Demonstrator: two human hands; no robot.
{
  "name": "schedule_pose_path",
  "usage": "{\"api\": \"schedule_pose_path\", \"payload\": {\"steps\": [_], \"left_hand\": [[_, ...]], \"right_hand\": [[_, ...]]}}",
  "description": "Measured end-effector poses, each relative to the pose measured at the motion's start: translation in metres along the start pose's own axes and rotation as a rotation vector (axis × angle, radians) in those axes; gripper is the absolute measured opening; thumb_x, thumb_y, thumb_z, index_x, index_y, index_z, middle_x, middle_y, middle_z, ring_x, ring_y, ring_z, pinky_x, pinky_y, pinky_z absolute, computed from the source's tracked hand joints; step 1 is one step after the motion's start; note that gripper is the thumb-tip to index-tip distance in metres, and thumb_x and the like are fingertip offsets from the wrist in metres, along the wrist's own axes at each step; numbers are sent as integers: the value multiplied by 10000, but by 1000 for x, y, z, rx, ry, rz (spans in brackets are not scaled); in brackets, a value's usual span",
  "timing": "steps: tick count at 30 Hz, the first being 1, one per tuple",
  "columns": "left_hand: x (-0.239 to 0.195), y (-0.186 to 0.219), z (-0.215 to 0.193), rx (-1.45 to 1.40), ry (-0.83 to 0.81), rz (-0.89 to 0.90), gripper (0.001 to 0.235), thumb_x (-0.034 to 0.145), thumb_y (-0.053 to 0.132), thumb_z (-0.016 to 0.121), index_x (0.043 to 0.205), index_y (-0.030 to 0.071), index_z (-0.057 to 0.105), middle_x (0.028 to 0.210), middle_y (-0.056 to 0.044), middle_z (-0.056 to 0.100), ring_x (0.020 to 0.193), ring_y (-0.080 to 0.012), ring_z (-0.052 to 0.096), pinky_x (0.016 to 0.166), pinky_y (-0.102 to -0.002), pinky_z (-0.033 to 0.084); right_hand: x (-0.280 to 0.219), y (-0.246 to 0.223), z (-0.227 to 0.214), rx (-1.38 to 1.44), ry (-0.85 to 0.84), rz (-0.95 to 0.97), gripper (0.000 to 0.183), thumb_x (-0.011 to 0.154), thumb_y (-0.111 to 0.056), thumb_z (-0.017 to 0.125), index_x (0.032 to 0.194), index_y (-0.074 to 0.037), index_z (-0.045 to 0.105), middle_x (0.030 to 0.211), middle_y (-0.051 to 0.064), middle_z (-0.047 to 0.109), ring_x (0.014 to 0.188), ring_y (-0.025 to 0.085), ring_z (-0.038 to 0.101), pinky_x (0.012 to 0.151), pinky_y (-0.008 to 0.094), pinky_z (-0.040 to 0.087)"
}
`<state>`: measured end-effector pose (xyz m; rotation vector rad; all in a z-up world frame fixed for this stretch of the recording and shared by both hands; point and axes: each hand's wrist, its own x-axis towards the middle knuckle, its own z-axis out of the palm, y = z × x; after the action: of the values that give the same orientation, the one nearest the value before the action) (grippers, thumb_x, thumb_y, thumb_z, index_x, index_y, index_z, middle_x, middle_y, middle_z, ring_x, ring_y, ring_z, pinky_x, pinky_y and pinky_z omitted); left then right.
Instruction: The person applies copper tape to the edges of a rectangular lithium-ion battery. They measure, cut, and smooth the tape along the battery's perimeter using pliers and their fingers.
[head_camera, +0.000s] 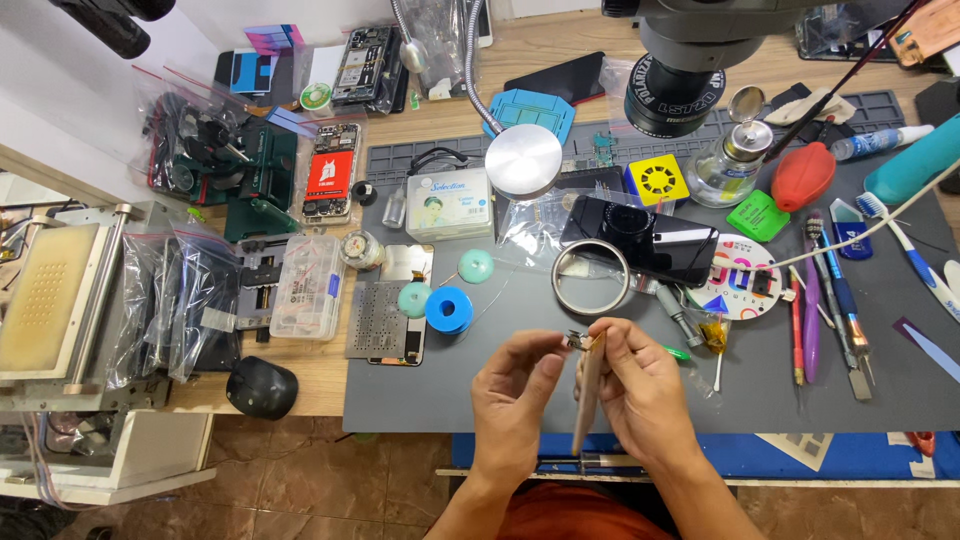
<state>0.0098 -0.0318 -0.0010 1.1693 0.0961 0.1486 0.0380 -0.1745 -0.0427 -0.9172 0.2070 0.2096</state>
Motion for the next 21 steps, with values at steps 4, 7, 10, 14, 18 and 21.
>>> {"api": "schedule_pose_path", "payload": {"steps": [4,7,10,14,18,21], "left_hand": [[16,18,-8,193,-321,115,478,1040,323,677,1468,128,592,1513,-73,609,1448,-223,510,1177,-366,404],[20,17,-12,177,-420,51,110,1001,278,724,1102,241,745,1291,-96,749,1265,-204,699,1339,-551,192],[20,10,-15,20,-254,-85,68,941,181,776,984,128,768,1055,-54,811,1002,-114,662,1163,-360,410],[22,2,-22,10,-58,-168,72,949,183,734,948,113,715,903,10,657,856,-123,587,808,-290,447],[23,0,-17,33,50,-175,106,936,175,717,871,140,641,847,33,584,794,-99,518,773,-279,412],[20,-5,-17,19,65,-177,103,940,206,723,937,122,665,876,19,584,812,-107,514,765,-283,414]], "right_hand": [[-3,5,0,34,-58,272,345,988,-371,664,1099,-45,654,649,36,579,495,142,543,460,294,468],[-7,5,8,-69,-58,418,442,854,-195,763,1256,-24,696,599,65,536,475,155,566,390,275,469],[-13,-9,14,-354,-23,300,398,687,133,804,1084,135,777,1321,255,750,690,419,804,628,507,739],[-16,-17,-4,-467,-140,62,731,997,-572,394,1164,32,770,1034,146,743,916,234,677,782,357,522],[-17,-11,-8,-638,-146,-91,306,996,-190,636,1213,-17,765,1093,51,763,988,118,672,874,278,541],[-20,-17,2,-722,-68,-93,290,971,-216,667,1167,-42,792,1067,31,802,934,104,686,807,264,557]]}}
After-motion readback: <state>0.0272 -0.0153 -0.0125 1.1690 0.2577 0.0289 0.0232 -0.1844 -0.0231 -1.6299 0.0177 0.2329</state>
